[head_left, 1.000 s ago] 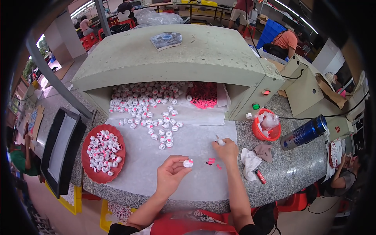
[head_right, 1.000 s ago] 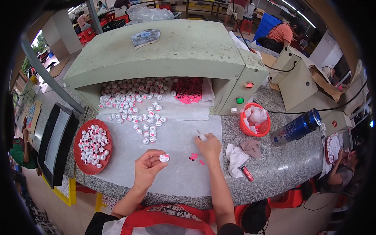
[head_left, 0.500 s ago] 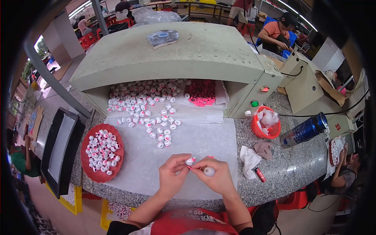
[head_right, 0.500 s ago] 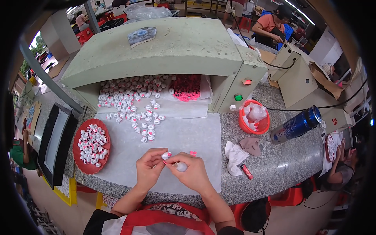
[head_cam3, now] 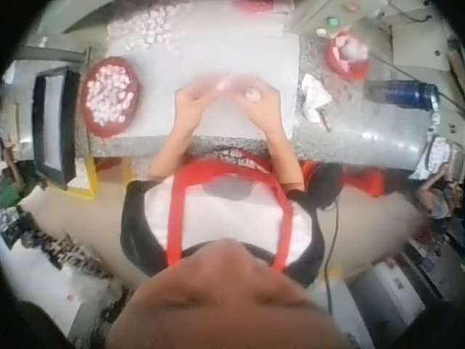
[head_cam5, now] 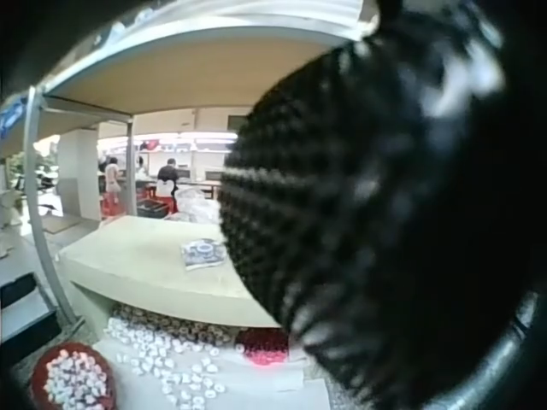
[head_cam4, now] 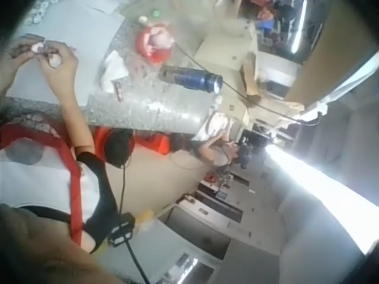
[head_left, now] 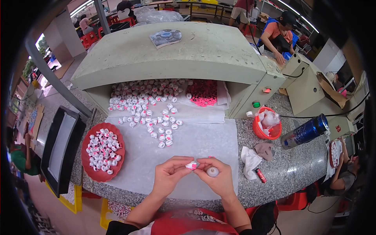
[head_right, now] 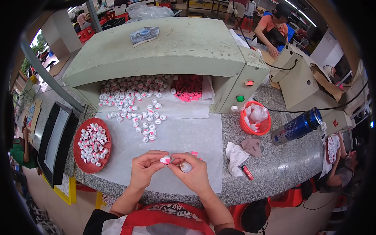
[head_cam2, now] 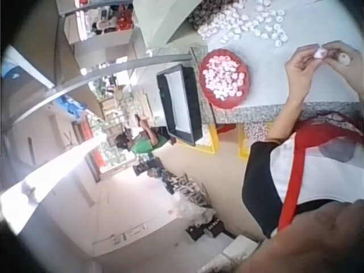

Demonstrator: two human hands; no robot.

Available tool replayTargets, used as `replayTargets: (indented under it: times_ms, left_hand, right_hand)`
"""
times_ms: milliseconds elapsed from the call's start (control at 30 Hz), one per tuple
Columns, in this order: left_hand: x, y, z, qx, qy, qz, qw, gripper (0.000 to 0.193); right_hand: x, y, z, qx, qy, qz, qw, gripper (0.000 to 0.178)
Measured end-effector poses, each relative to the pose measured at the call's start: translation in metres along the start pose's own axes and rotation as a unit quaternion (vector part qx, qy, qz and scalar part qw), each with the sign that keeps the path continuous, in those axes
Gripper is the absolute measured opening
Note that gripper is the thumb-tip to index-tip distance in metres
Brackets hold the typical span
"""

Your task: Assembling small toy components by joining white caps with pink plastic bases at a factory workstation.

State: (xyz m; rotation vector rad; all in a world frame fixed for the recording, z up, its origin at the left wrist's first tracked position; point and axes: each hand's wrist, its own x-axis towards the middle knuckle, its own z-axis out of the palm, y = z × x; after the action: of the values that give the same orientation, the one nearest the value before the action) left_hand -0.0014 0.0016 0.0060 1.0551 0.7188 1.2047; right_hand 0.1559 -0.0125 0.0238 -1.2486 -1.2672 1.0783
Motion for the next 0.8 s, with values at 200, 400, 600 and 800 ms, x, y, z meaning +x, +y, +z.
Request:
replayTargets:
  times_ms: [200,400,600,800]
  left_hand:
    - [0.000,-0.001,0.009,0.026,0.001,0.043,0.999,0.026]
    - [-0.001,-0.005,0.015,0.041,0.024,0.055,0.997,0.025]
    - [0.000,-0.005,0.012,0.041,0.026,0.048,0.998,0.025]
    - [-0.001,-0.006,0.013,0.038,0.049,0.031,0.998,0.022]
  right_hand:
    - [0.003,-0.001,-0.003,-0.059,-0.016,-0.077,0.995,0.020]
    - [0.003,0.002,-0.001,-0.072,-0.006,-0.097,0.993,0.020]
    - [0.004,0.005,0.000,-0.062,-0.005,-0.090,0.994,0.019]
    - [0.001,0.009,0.001,-0.033,-0.004,-0.046,0.998,0.018]
